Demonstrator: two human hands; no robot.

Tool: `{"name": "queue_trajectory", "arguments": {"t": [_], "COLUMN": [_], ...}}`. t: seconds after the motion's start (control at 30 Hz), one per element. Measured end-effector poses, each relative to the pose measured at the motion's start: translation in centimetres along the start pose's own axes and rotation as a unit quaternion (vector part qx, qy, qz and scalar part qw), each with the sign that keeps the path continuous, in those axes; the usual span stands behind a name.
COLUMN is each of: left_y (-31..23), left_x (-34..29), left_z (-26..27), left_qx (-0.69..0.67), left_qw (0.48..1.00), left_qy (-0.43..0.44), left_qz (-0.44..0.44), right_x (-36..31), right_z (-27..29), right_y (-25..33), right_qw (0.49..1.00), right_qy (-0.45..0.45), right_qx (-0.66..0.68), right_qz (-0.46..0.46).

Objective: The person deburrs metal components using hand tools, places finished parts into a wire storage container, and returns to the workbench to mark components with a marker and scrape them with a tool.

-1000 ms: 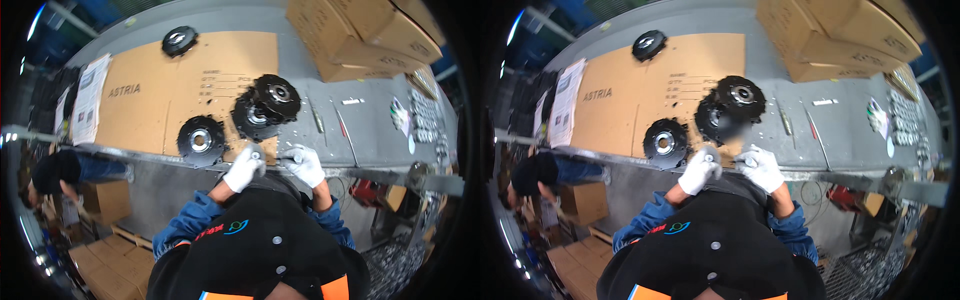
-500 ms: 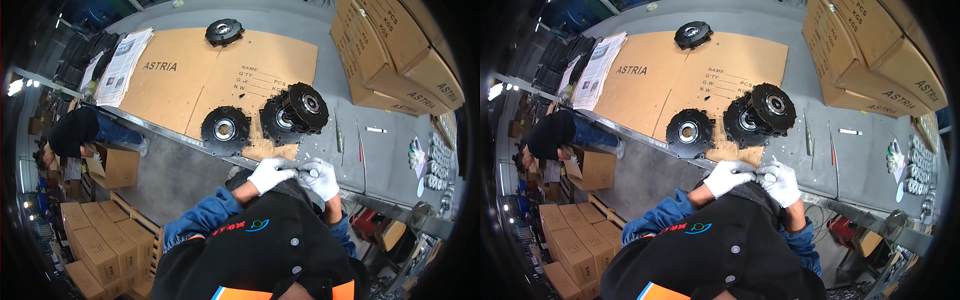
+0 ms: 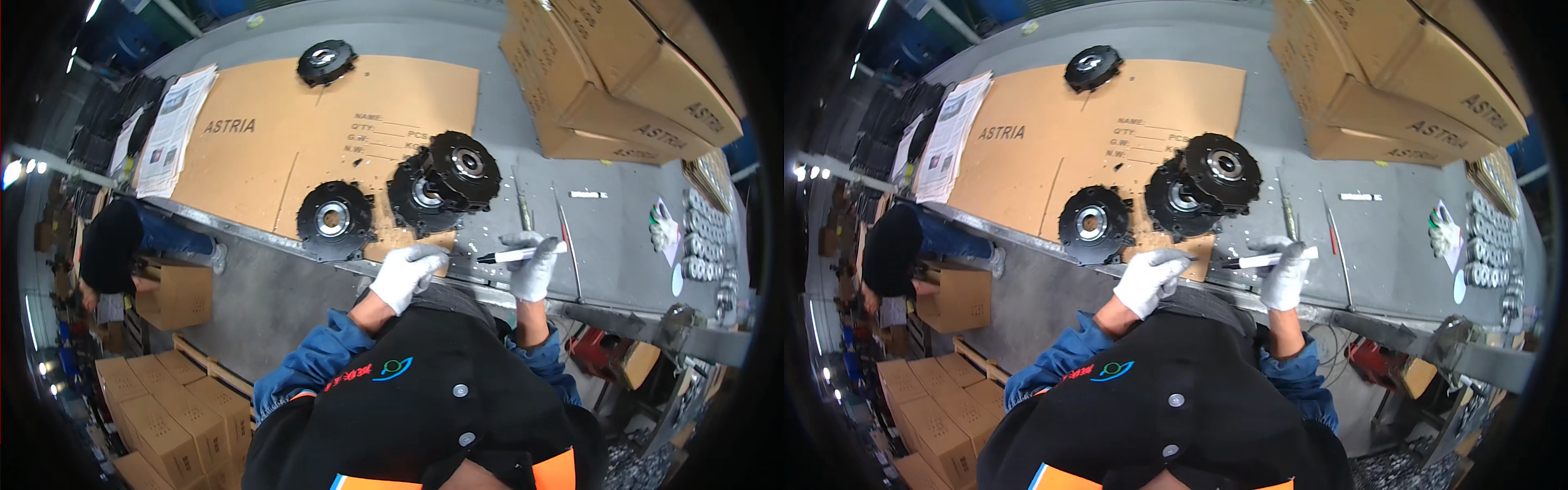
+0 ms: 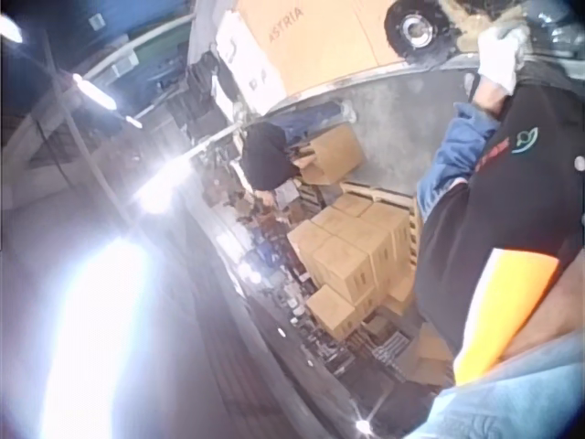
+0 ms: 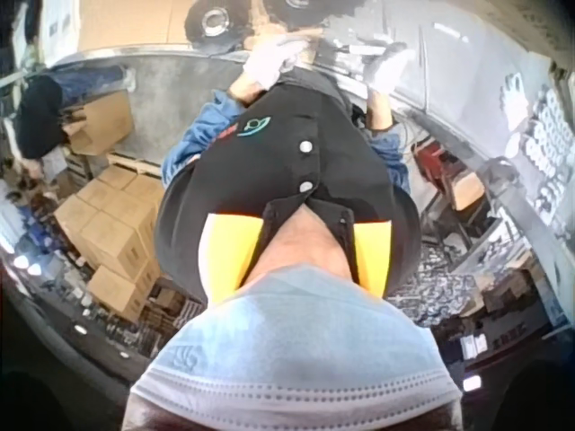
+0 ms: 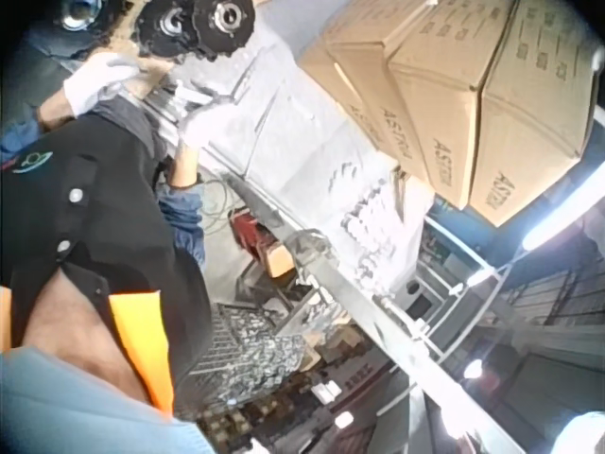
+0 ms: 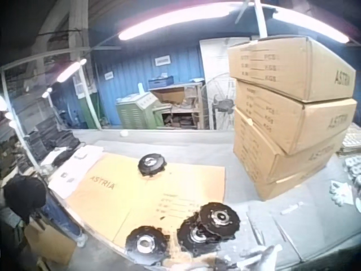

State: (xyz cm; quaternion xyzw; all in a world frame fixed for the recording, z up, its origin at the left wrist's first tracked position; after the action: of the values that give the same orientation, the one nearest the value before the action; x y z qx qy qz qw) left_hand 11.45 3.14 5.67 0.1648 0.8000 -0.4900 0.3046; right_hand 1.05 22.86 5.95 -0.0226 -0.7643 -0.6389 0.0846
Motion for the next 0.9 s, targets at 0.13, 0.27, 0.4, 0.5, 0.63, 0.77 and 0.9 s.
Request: {"name": "queue_trajectory", "arguments": {"t": [0.13,0.27,0.4,0.5,0.63,0.77,0.9], "left_y": [-0.5,-0.7,-1.2,-1.2,-1.5,-1.7,-2.7], "left_x": [0.3,0.7,0.9,1.1,1.0,0.8,0.2], "left_z": [-0.4,-0.7,-1.0,-1.0,-1.0,-1.0,-1.0], "left_qx": [-0.007,-0.001,0.015,0.023,0.051,0.087,0.173], "left_qw": [1.000,1.000,1.000,1.000,0.998,0.995,0.979], "left_qy": [-0.003,0.000,-0.002,-0.002,-0.002,-0.017,-0.050], "left_qz": [0.018,0.005,-0.001,-0.006,-0.023,-0.043,-0.096], "right_x": [-0.2,-0.3,-0.1,0.0,0.1,-0.3,-0.4], "right_z": [-0.6,-1.3,-1.6,-1.3,-1.5,-1.8,-2.0], "right_y": [-1.9,-0.8,0.0,-0.3,-0.5,-1.3,-1.3], "right_qw": [0.988,0.989,0.997,0.997,0.995,0.991,0.993], "right_qy": [-0.039,-0.036,0.020,0.014,0.009,-0.001,0.009], "right_qx": [0.139,0.137,0.079,0.072,0.098,0.129,0.108], "right_qz": [-0.054,-0.033,0.004,-0.010,-0.014,-0.027,-0.040]}}
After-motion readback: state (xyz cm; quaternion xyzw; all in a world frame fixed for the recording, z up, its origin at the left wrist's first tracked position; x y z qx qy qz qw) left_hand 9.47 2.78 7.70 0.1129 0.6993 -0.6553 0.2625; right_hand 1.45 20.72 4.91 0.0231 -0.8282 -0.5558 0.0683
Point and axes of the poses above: each hand's wrist, its own x-axis towards the middle knuckle, its own z-axis out of the back of the hand, y = z × x, the point moved 5 cm from there along x, towards the middle knuckle, and after that the axes turned 11 degrees about z, right-handed, at the moved point
